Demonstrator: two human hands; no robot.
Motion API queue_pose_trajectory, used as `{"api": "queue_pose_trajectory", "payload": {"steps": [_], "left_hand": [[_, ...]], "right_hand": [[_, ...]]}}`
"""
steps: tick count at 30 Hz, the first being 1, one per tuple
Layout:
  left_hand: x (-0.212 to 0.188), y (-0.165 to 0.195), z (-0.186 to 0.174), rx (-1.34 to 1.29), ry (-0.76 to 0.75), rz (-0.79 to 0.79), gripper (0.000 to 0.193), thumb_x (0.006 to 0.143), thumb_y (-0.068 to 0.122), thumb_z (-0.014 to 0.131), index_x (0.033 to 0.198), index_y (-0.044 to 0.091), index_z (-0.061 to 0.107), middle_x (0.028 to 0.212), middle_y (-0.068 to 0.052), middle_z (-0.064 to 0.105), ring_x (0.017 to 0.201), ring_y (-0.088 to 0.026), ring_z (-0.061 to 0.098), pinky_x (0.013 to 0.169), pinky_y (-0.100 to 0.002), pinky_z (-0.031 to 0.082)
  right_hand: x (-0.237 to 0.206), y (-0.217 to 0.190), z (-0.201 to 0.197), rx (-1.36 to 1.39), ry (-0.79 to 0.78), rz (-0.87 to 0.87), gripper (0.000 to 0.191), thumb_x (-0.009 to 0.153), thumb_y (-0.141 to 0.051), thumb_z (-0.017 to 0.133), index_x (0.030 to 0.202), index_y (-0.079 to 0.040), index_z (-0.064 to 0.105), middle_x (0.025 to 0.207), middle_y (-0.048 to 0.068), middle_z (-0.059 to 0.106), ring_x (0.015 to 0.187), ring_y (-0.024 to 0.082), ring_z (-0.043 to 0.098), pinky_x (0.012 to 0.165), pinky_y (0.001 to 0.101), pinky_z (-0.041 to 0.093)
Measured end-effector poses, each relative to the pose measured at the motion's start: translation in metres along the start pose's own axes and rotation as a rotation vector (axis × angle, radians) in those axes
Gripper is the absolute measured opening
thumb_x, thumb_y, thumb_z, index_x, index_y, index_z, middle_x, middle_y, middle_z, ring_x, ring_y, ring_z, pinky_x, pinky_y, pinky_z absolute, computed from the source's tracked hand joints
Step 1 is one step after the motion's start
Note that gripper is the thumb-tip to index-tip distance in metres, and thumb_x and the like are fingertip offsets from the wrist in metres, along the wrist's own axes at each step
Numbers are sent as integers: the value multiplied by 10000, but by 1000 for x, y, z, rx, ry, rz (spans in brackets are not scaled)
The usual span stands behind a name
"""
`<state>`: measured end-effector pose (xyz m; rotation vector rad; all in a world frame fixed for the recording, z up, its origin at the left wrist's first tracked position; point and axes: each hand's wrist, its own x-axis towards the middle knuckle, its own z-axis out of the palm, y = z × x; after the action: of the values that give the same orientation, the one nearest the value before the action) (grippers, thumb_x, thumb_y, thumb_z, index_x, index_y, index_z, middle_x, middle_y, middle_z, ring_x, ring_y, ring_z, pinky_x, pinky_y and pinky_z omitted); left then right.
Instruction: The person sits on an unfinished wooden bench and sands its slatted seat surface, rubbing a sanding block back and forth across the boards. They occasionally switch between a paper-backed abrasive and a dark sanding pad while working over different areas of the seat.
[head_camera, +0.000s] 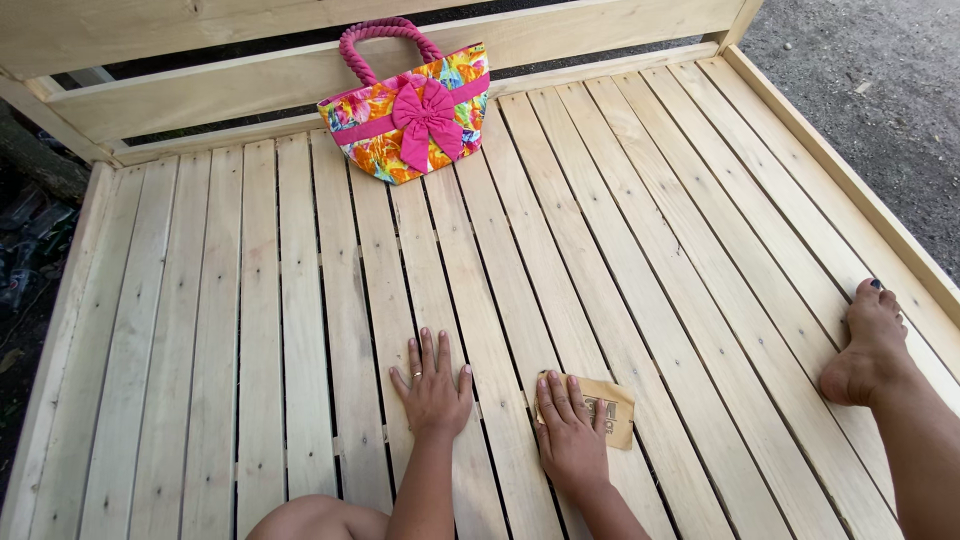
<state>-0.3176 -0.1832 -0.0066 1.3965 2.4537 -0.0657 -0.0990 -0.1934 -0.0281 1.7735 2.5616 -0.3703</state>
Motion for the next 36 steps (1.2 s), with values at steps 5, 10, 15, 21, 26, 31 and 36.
{"api": "queue_pose_trajectory", "payload": {"steps": [5, 10, 15, 21, 26, 31, 36], "left_hand": [[2, 1, -7, -51, 27, 14, 738, 996, 526, 380, 1637, 303, 89, 1725, 37, 6, 1580, -203, 7, 1241, -586, -23], [3, -1, -11, -138, 57, 11, 754, 966, 490, 453, 1627, 277, 161, 1718, 26, 62, 1576, -215, 36, 1235, -592, -7], [5, -5, -10, -195, 105, 30, 764, 942, 453, 505, 1617, 246, 214, 1709, 0, 110, 1570, -233, 56, 1224, -605, -4], [7, -9, -8, -201, 105, 36, 764, 936, 453, 517, 1611, 247, 226, 1706, -7, 120, 1568, -237, 59, 1217, -617, -2], [9, -8, -8, -163, 72, 22, 760, 941, 472, 489, 1613, 274, 193, 1704, 12, 98, 1565, -216, 42, 1224, -600, -16], [6, -8, -8, -151, 56, 13, 762, 950, 487, 475, 1622, 273, 186, 1712, 23, 99, 1573, -205, 44, 1236, -587, -11], [6, -6, -7, -140, 80, 19, 758, 952, 488, 473, 1620, 272, 190, 1707, 15, 107, 1569, -212, 55, 1231, -596, -1]], "right_hand": [[27, -2, 7, -26, 99, -54, 626, 997, -372, 412, 1591, -256, 251, 1673, -27, 210, 1545, 243, 149, 1194, 624, 81], [71, -10, 10, -8, 128, -90, 633, 987, -370, 422, 1590, -245, 275, 1673, -16, 228, 1546, 261, 164, 1179, 653, 84], [121, -24, 15, -8, 152, -98, 634, 988, -379, 418, 1594, -249, 284, 1679, -16, 232, 1553, 258, 169, 1187, 655, 82], [158, -32, 18, -1, 165, -108, 619, 1001, -392, 388, 1597, -261, 283, 1680, -27, 233, 1552, 240, 173, 1202, 634, 70], [154, -30, 11, 6, 127, -114, 620, 1011, -422, 377, 1602, -273, 265, 1678, -40, 224, 1547, 228, 165, 1212, 602, 75], [101, -19, 5, 16, 94, -123, 603, 1010, -403, 391, 1591, -277, 295, 1670, -34, 250, 1543, 232, 184, 1212, 576, 117], [37, -15, 4, 42, 76, -84, 609, 971, -386, 431, 1564, -288, 331, 1649, -47, 284, 1532, 217, 219, 1192, 587, 151]]}}
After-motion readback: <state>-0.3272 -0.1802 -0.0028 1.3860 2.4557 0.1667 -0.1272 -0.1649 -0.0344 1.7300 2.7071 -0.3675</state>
